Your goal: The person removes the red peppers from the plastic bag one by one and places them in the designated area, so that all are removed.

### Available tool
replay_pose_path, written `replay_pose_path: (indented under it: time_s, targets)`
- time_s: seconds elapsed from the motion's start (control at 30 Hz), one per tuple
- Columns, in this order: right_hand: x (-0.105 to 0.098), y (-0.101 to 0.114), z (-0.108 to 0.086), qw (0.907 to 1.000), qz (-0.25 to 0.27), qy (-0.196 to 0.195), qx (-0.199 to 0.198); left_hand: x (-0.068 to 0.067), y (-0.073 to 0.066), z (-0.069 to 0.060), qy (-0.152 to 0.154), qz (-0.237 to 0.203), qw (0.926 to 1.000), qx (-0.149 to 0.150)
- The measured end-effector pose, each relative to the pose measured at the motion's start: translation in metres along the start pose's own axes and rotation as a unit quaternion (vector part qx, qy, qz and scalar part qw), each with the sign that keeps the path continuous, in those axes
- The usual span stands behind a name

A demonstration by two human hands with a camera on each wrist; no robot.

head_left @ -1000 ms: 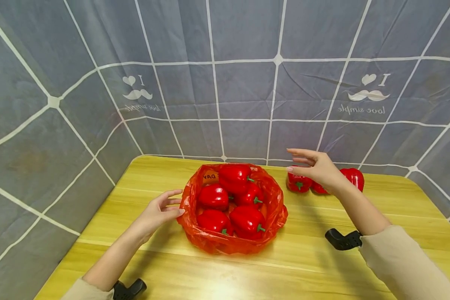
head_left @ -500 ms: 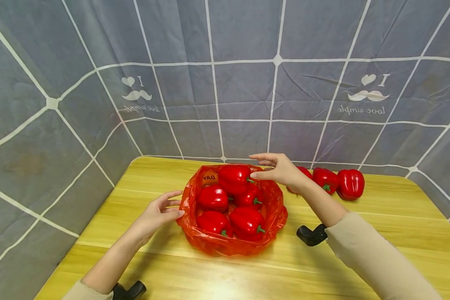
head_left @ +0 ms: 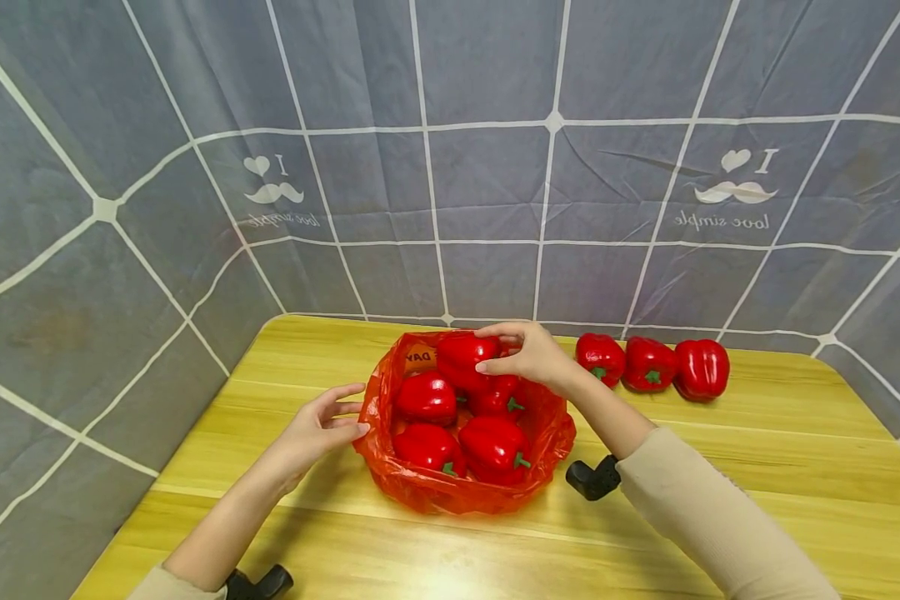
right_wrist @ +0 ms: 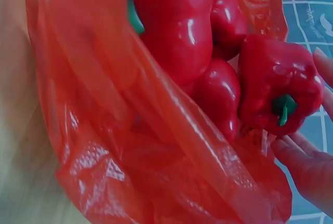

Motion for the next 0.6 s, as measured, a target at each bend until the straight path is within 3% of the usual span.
replay_pose_path:
  time_s: [0.37,0.6]
  targets:
    - [0.0036,-0.0063,0.0022,0.9995,0.028,-0.018,0.002,0.0013,-0.0001,-0.0005,-0.001,-0.003,1.0,0.001]
    - [0.0035,-0.0065,0.0025,0.9994,0.014,-0.03,0.008,0.001,-0.0013,0.0005,0.001,-0.005,1.0,0.007]
Point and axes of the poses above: each hand's wrist, its own z-axis towards the middle knuckle, its own x-axis out of the palm, y = z × x, the point moved 6 cm from there along z, towards the middle knuckle, and after that the axes turned 4 degrees about x, right-handed, at the moved point
